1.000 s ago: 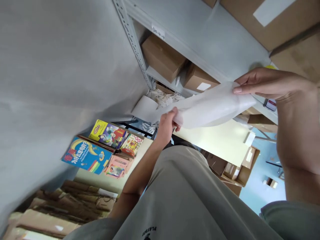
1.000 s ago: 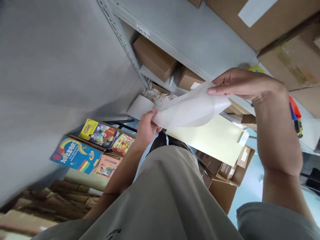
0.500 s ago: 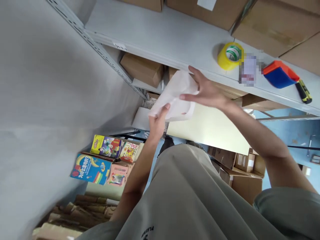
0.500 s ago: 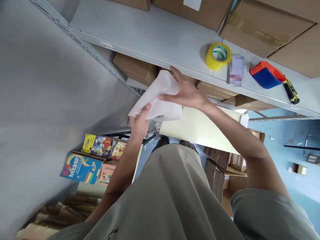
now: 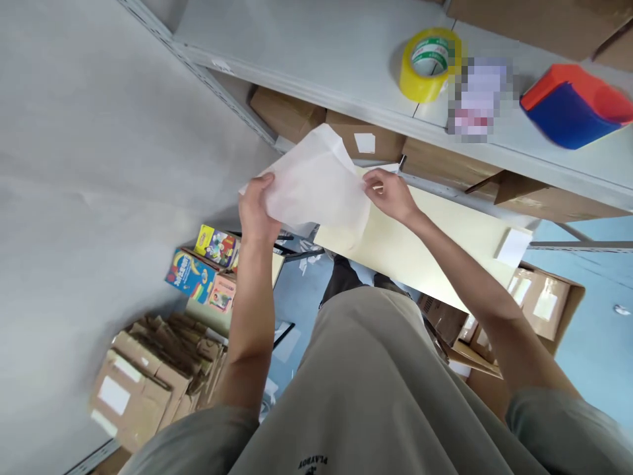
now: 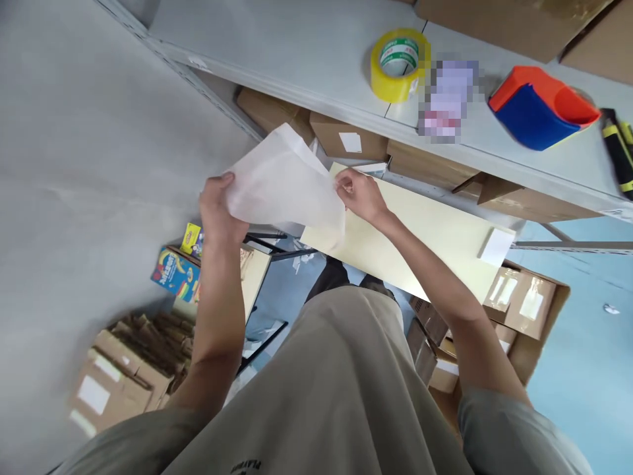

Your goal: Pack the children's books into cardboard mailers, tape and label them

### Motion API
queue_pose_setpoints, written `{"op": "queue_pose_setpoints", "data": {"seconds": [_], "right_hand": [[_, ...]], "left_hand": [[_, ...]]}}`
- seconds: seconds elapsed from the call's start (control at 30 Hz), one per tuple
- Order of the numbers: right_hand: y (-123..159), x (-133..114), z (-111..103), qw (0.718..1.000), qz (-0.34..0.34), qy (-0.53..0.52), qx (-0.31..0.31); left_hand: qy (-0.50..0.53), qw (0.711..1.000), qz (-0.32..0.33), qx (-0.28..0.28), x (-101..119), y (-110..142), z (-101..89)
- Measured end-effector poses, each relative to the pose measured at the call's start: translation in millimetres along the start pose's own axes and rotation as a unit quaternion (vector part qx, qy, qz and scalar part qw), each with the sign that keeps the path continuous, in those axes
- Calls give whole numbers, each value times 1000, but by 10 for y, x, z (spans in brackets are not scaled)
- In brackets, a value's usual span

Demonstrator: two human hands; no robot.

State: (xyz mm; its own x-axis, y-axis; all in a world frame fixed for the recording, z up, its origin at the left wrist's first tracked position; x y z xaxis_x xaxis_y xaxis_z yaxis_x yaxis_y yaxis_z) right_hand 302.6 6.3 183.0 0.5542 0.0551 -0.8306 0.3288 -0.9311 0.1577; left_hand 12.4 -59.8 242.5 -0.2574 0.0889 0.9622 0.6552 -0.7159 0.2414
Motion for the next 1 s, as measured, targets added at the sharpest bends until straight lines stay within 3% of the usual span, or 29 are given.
{"op": "queue_pose_setpoints", "data": {"seconds": [0.1, 0.23, 0.4, 0.5, 0.6, 0.73, 0.83, 0.93, 1.0], "right_hand": [[69, 83, 68, 995, -82, -15, 63], [134, 122, -73, 985, -135, -99, 38], [94, 269, -591, 983, -91, -159, 11], [7, 416, -833, 982, -35, -180, -39], [-44, 571, -941, 984, 3, -169, -52], [19, 756, -874, 990, 31, -114, -72], [119, 933, -722, 992, 55, -2, -113], [240, 1214, -561, 973, 110, 100, -174], [361, 1446, -463, 954, 171, 93, -228]], "left_hand": [[-45, 998, 6, -51, -184, 161, 18], [-24, 996, -75, -50, -566, 365, 14], [9, 974, -222, -44, -927, 473, -9], [17, 970, -235, -53, -955, 505, -4], [39, 976, -205, -60, -946, 582, 61], [73, 980, -176, -61, -1056, 748, 217], [70, 980, -172, -75, -1161, 786, 303], [62, 983, -147, -90, -1166, 674, 322], [54, 986, -129, -95, -1140, 551, 311]]}}
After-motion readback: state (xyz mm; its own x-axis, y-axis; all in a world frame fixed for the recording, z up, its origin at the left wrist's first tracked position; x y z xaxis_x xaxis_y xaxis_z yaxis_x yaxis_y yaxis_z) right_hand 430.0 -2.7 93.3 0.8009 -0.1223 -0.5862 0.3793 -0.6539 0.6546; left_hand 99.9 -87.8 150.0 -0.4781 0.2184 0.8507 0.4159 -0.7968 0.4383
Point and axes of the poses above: each hand's wrist, its own y-axis away from the middle knuckle, its own z-axis out of the palm, x = y × z, the point moved 2 cm from there along -y, towards the middle knuckle, and after that the axes turned 2 degrees about z, right-handed, at the moved point
